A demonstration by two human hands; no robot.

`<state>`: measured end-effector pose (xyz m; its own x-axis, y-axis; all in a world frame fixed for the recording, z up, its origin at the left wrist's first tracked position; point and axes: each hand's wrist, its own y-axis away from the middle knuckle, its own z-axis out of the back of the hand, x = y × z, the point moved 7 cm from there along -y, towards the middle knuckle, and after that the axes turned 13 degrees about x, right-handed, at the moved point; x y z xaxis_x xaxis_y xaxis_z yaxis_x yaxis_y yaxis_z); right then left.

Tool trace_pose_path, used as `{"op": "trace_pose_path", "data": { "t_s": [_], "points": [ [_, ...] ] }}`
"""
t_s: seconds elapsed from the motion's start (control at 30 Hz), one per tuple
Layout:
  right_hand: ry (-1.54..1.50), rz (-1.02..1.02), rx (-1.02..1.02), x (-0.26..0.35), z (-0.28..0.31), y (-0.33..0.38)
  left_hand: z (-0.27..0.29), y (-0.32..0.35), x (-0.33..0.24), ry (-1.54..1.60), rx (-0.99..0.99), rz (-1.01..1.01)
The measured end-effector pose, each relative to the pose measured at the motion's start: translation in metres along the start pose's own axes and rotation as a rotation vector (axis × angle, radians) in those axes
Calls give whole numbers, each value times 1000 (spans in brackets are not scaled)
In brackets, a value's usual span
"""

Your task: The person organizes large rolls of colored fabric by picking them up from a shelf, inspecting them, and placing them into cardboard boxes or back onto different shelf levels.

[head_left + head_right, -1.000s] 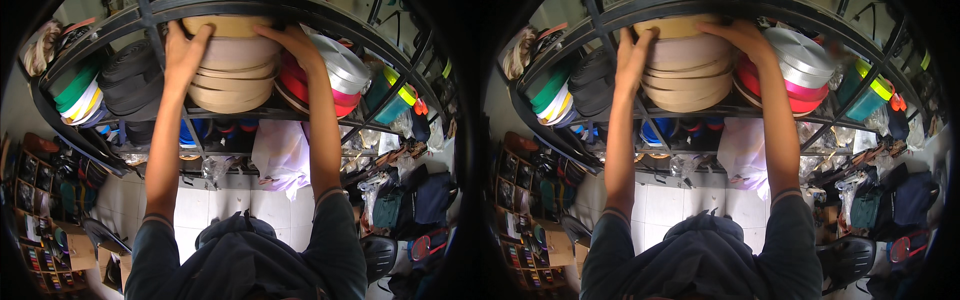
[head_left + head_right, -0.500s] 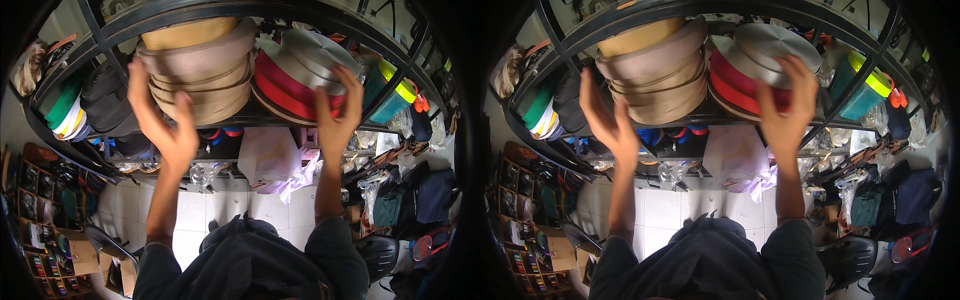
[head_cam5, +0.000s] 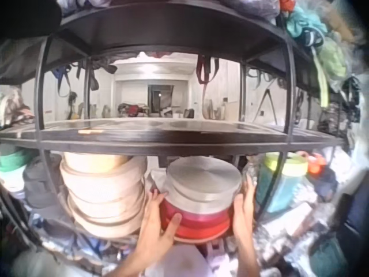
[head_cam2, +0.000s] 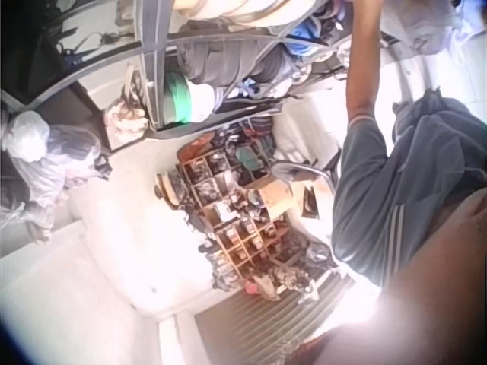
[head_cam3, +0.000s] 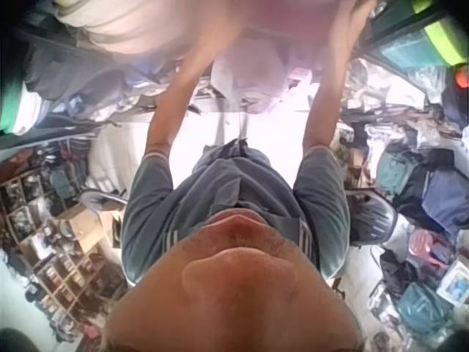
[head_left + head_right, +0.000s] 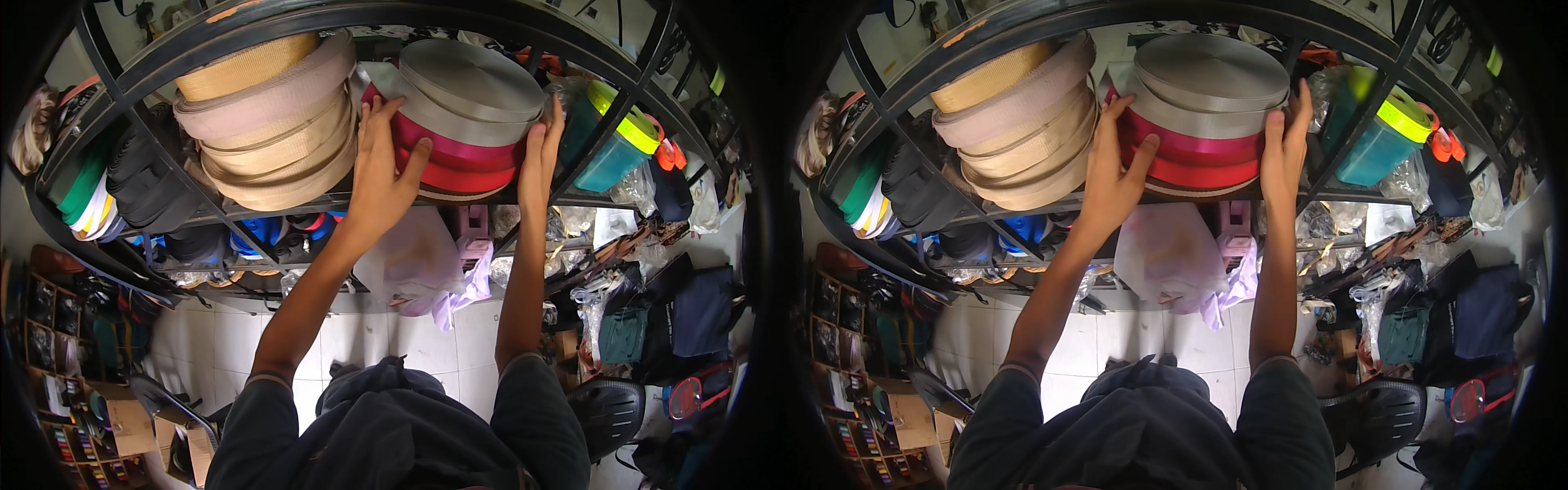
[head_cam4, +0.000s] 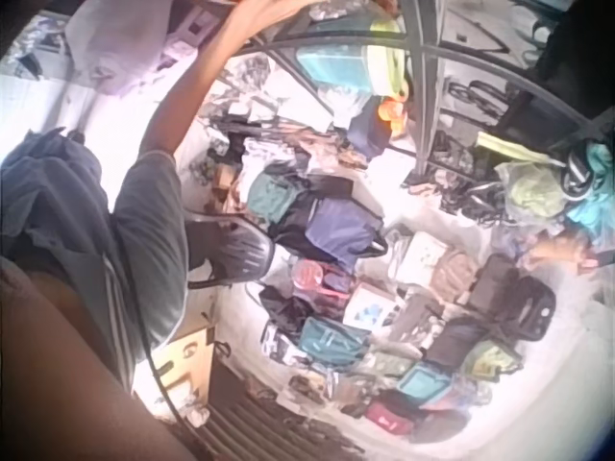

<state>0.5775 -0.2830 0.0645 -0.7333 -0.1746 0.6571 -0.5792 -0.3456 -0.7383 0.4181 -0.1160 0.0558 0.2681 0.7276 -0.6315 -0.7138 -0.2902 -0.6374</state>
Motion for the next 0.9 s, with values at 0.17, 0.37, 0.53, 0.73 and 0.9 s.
{"op": "trace_pose_path", "data": {
  "t_s": [0.17,0.37,0.53,0.73,0.9],
  "points": [
    [114,17,0,-15,-5,3,6,0,6,-159,-111,-56],
    [107,205,-269,29,-10,72,24,72,-14,-219,-143,-237],
    [92,300,-30,54,-85,153,30,213,52,-188,-89,300],
    [-348,56,532,52,-183,230,69,380,84,78,-308,770],
    [-646,-82,956,86,-287,301,159,471,46,30,-725,917]
  ]
}}
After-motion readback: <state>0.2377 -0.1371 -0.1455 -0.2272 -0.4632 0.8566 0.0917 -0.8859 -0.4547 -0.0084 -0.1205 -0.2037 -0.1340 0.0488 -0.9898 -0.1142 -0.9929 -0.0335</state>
